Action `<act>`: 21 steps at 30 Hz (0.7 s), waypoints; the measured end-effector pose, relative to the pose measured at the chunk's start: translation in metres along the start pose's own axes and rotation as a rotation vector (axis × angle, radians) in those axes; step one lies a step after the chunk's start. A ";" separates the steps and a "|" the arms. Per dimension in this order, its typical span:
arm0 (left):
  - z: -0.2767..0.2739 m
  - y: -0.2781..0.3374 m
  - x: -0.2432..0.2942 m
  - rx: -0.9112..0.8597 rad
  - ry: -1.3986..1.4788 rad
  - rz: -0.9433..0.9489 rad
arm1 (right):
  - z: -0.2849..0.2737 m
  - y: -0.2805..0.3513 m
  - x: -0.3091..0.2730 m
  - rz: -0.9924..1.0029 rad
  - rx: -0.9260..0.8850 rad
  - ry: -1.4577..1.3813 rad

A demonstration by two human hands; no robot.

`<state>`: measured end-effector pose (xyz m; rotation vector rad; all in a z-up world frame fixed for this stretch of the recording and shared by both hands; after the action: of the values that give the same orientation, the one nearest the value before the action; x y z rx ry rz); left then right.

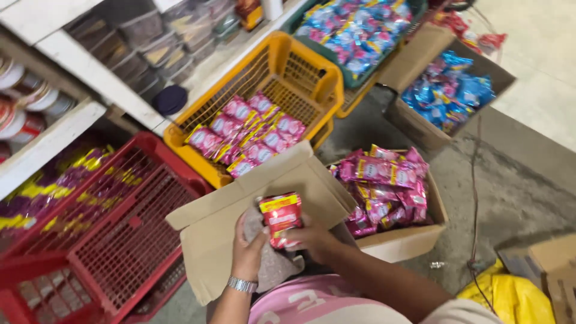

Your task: Sorting and packing laundry detergent sachets from a crate into a cardboard box in a store backroom.

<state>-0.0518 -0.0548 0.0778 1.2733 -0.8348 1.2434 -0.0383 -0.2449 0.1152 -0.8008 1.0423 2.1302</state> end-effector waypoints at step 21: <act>-0.056 -0.079 -0.071 -0.176 0.465 -0.459 | -0.274 -0.280 -0.159 -0.277 0.142 -0.161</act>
<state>0.0010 -0.0046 -0.0174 0.9116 -0.2839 1.0075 0.3357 -0.3776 -0.0305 -0.6526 0.9280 1.8322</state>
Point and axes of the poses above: each hand's wrist, its own y-axis away from the middle knuckle, its own z-axis out of the palm, x = y × z, the point moved 4 cm from there along -y, towards the middle knuckle, and after that the axes turned 5 degrees about -x, right-handed, at the moved point
